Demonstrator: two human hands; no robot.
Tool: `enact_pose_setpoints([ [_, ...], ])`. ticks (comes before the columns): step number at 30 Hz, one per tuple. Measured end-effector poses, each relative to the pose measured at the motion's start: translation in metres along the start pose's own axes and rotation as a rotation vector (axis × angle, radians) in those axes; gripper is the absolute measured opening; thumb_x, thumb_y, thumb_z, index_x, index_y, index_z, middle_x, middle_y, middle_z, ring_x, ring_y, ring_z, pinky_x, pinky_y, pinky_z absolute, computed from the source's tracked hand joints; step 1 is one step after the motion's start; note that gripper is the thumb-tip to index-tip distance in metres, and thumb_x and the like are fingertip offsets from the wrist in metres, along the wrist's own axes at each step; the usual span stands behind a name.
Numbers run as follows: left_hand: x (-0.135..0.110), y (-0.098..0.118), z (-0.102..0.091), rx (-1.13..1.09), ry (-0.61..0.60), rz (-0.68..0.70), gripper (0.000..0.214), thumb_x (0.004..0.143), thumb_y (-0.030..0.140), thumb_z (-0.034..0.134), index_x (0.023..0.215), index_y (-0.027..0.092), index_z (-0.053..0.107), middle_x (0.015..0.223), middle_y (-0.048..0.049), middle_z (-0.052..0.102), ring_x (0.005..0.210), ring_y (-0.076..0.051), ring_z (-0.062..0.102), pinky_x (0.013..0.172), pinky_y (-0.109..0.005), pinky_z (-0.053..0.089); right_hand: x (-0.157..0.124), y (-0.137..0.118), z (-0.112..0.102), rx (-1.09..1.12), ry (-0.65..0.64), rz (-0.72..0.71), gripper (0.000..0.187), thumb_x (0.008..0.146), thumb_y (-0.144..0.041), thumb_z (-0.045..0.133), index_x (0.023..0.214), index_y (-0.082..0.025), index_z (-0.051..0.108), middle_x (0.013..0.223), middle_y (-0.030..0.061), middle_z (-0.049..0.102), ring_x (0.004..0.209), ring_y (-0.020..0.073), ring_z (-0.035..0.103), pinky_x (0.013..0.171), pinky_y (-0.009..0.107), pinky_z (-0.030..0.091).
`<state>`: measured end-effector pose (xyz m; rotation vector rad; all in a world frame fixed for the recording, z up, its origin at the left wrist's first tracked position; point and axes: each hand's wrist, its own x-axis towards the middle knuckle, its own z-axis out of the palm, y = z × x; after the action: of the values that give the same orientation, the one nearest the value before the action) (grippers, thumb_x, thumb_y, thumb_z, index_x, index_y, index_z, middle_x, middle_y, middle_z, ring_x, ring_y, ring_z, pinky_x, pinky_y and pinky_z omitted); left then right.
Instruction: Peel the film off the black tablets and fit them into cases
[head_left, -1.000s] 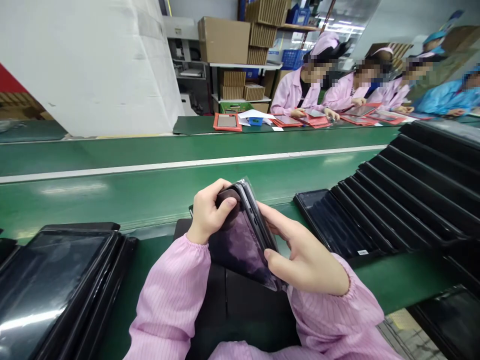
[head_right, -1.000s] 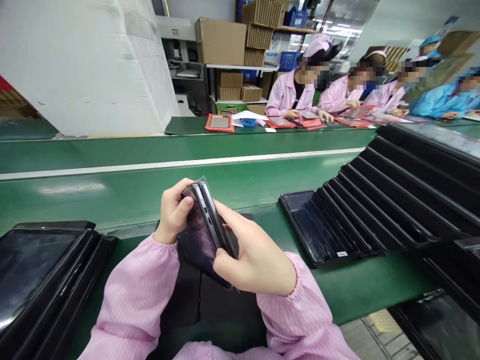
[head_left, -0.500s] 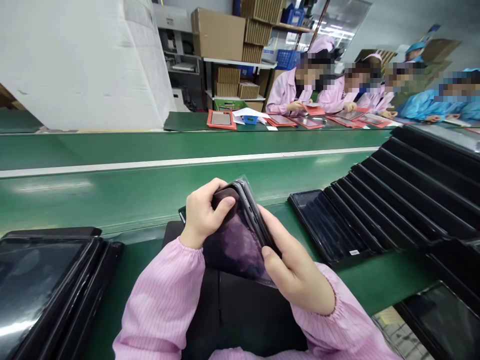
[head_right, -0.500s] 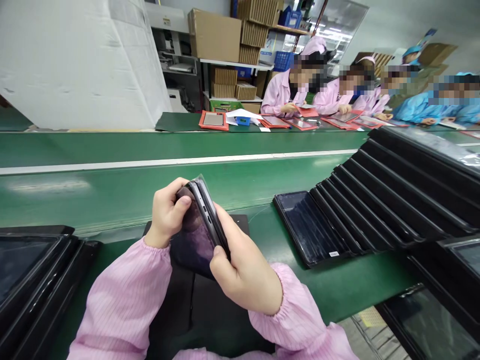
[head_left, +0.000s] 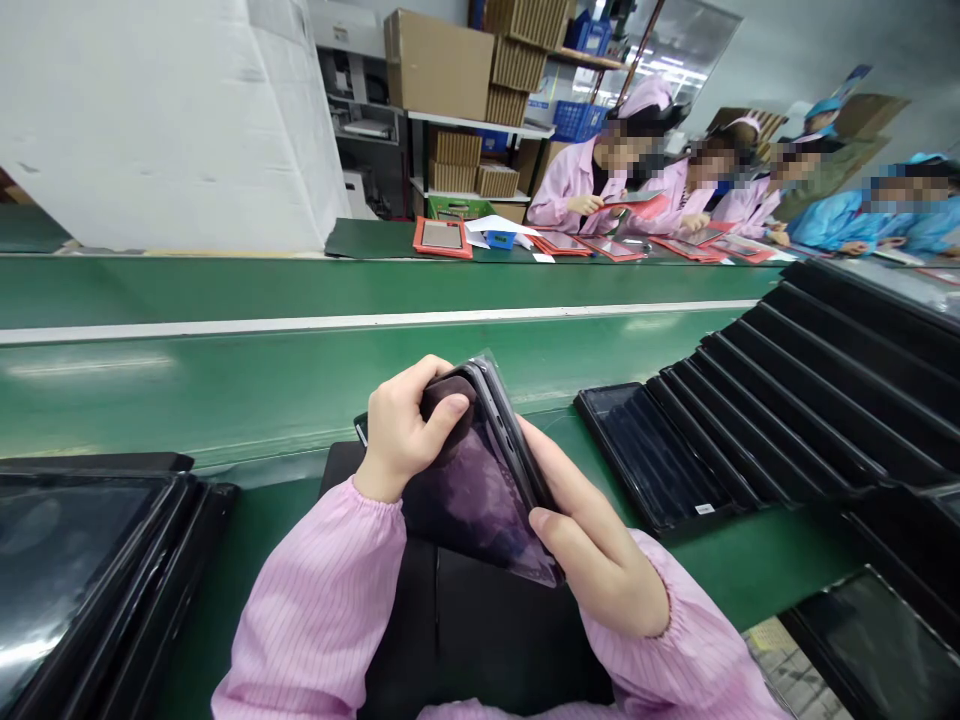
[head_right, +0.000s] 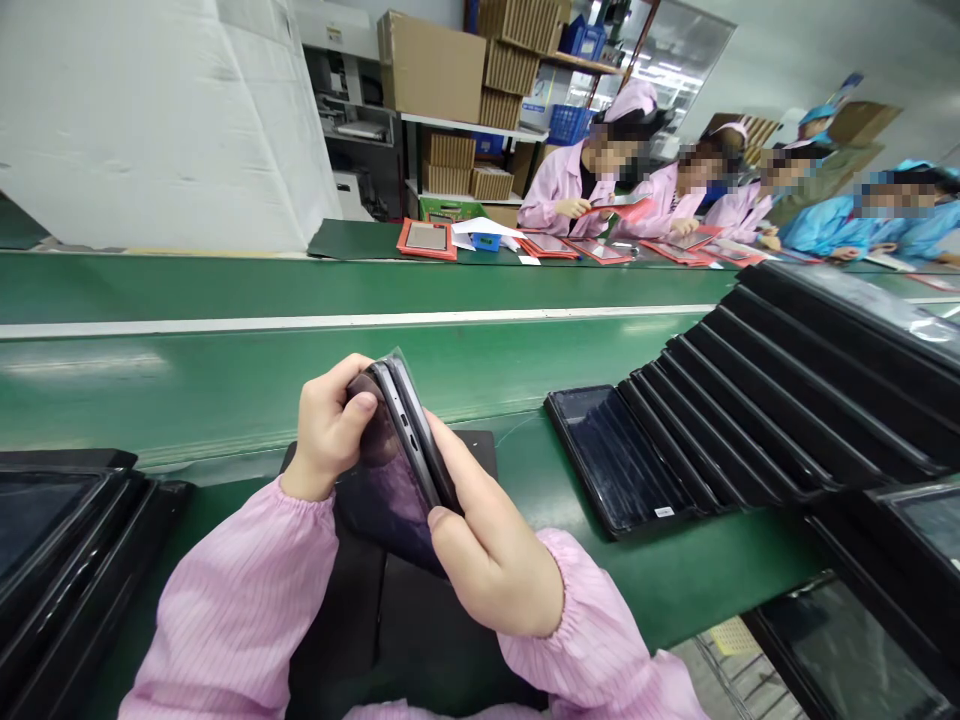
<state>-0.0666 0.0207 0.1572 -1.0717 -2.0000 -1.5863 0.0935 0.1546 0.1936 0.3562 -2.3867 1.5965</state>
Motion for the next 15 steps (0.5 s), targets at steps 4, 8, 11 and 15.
enact_pose_setpoints([
  [4,-0.0012,0.0024,0.0012,0.013,0.01,0.001,0.05,0.091,0.067,0.044,0.079,0.021,0.057,0.067,0.0004,0.059,0.059,-0.016,0.053,0.056,-0.03,0.033,-0.0011,0.001,0.0056,-0.031,0.063,-0.004,0.07,0.09,-0.006,0.038,0.157,-0.027,0.029,0.161,0.0012,0.036,0.149,0.024,0.032,0.124,0.047,0.029],
  [8,-0.0024,0.0027,0.0017,0.02,0.012,-0.002,0.05,0.091,0.068,0.044,0.079,0.021,0.056,0.067,0.0006,0.059,0.06,-0.016,0.053,0.056,-0.03,0.033,-0.0013,0.0011,0.0068,-0.066,0.089,0.014,0.067,0.092,-0.007,0.037,0.156,-0.027,0.03,0.16,0.0023,0.039,0.148,0.0245,0.034,0.123,0.048,0.03],
  [11,-0.0022,0.0025,0.0018,0.019,0.011,-0.002,0.049,0.091,0.067,0.044,0.079,0.021,0.056,0.068,0.0006,0.059,0.06,-0.016,0.053,0.056,-0.03,0.033,-0.0011,0.0009,0.005,-0.079,0.059,0.005,0.071,0.09,-0.005,0.037,0.157,-0.026,0.027,0.161,0.0021,0.036,0.149,0.0243,0.032,0.124,0.047,0.03],
  [15,-0.0016,0.0036,0.0014,0.022,0.009,-0.001,0.049,0.091,0.066,0.044,0.079,0.021,0.057,0.067,0.0008,0.059,0.06,-0.016,0.053,0.056,-0.03,0.033,-0.0016,0.0013,0.0047,-0.069,0.037,-0.027,0.075,0.088,-0.002,0.036,0.158,-0.027,0.025,0.163,0.0,0.031,0.15,0.0224,0.029,0.125,0.044,0.027],
])
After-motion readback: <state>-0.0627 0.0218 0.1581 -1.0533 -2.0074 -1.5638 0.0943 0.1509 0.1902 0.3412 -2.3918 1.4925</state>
